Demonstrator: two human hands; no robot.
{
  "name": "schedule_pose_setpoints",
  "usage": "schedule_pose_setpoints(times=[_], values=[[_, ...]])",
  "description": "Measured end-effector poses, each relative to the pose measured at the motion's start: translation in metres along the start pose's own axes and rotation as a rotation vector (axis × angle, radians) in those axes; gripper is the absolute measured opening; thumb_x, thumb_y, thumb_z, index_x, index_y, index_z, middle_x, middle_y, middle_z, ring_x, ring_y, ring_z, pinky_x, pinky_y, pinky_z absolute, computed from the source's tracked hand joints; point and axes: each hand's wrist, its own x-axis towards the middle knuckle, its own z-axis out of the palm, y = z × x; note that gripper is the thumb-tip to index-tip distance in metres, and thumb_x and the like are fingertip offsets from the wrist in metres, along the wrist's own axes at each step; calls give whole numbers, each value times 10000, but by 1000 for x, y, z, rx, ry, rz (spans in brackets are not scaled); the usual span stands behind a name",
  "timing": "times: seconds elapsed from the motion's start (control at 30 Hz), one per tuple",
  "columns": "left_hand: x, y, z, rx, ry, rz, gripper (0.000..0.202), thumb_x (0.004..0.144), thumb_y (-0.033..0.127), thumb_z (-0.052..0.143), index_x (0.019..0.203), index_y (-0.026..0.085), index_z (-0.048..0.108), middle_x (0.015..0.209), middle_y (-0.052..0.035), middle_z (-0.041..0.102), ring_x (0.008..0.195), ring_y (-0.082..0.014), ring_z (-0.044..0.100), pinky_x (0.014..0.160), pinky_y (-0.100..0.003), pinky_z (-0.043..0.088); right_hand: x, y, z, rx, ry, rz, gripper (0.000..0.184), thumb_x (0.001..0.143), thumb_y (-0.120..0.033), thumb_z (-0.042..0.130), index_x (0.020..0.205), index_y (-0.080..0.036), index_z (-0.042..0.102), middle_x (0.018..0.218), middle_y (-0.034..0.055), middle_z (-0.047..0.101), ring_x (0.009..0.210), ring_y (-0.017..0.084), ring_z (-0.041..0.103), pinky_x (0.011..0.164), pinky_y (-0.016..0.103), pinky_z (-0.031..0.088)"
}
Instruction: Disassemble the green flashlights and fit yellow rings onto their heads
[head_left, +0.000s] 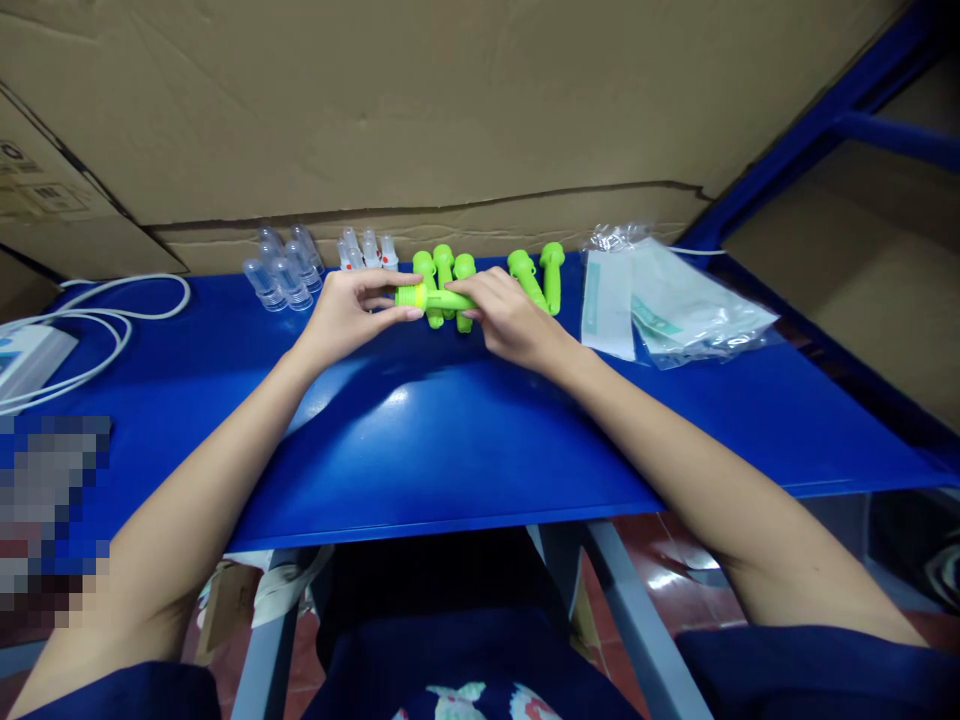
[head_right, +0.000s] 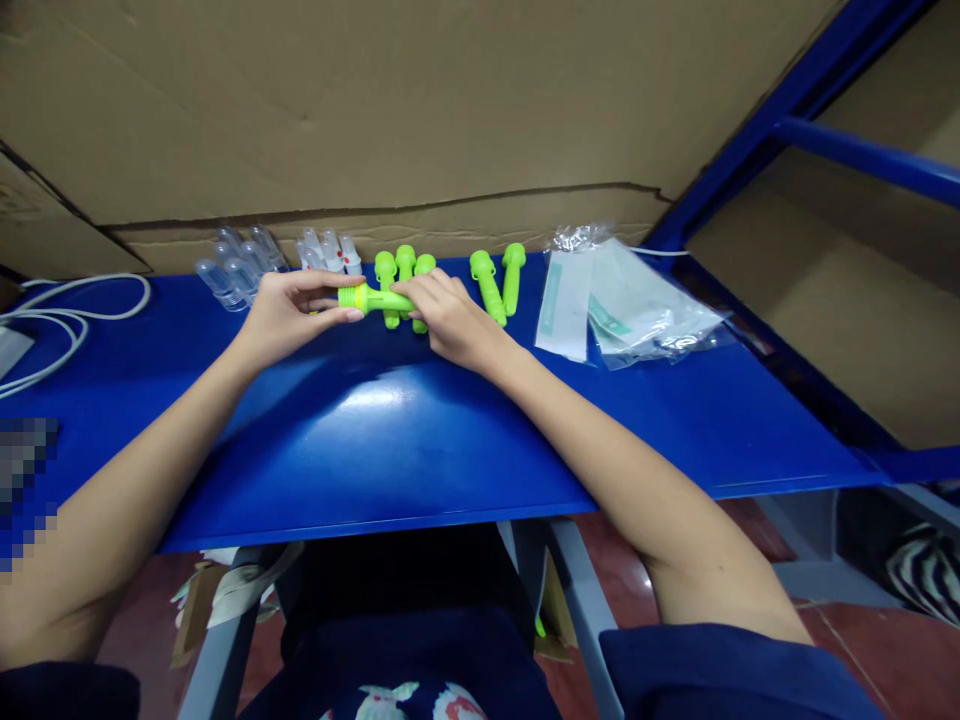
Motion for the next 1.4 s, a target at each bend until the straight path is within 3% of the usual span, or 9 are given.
schedule_pose_setpoints(times=[0.1, 0.3, 0.43, 0.6, 0.77, 0.97, 1.17, 1.4], values=[[1, -4, 0, 106, 56, 107, 638, 769, 682, 893, 1146, 169, 854, 1125, -113, 841, 1036, -252, 800, 916, -399, 712, 0, 4, 0, 7, 30, -13, 396, 1069, -159, 404, 1408, -212, 602, 1285, 171, 720, 1218, 345, 633, 1034, 566, 527], [2, -3, -1, 193, 55, 258, 524, 835, 610, 875, 1111, 167, 834, 1061, -91, 823, 940, -205, 778, 823, -332, 690, -1, 4, -3, 6, 35, -31, 370, 1076, -172, 405, 1386, -215, 604, 1254, 165, 713, 1206, 344, 631, 1009, 558, 540], [2, 2, -4, 220, 14, 242, 493, 838, 600, 871, 1053, 162, 799, 1003, -69, 803, 858, -171, 748, 793, -302, 661, -2, 2, -3, 11, 7, -27, 377, 1054, -129, 426, 1382, -203, 597, 1246, 163, 710, 1215, 339, 623, 983, 535, 536], [1, 2, -4, 159, -28, 161, 537, 803, 618, 884, 1045, 153, 765, 1001, -70, 791, 895, -171, 745, 796, -280, 641, -3, 3, -1, 35, -1, -50, 381, 1041, -112, 428, 1372, -209, 591, 1237, 157, 709, 1185, 330, 625, 987, 533, 517], [1, -6, 0, 170, -11, 204, 565, 831, 635, 859, 1145, 170, 786, 1086, -98, 789, 981, -197, 745, 773, -289, 631, -4, 5, -1, 53, 22, -43, 342, 1070, -183, 438, 1373, -240, 586, 1246, 147, 708, 1189, 341, 619, 981, 538, 515], [5, -9, 3, 286, 82, 361, 526, 862, 682, 819, 1044, 189, 797, 1017, -72, 806, 906, -187, 734, 748, -307, 590, -3, 6, -3, 45, 66, -38, 337, 1089, -232, 431, 1379, -236, 603, 1253, 153, 713, 1176, 343, 627, 1016, 560, 508], [5, -3, 2, 358, 100, 356, 542, 879, 721, 777, 1034, 202, 776, 1017, -65, 802, 858, -179, 710, 770, -327, 570, -2, 5, -5, 29, 88, -39, 359, 1091, -243, 417, 1395, -241, 608, 1271, 154, 721, 1181, 340, 639, 1035, 567, 509], [0, 2, 6, 433, 124, 331, 591, 867, 804, 721, 997, 228, 754, 992, -74, 776, 949, -239, 722, 899, -426, 588, -3, 3, -9, 17, 74, -15, 402, 1051, -196, 428, 1399, -238, 624, 1293, 151, 721, 1238, 356, 641, 1068, 634, 506]])
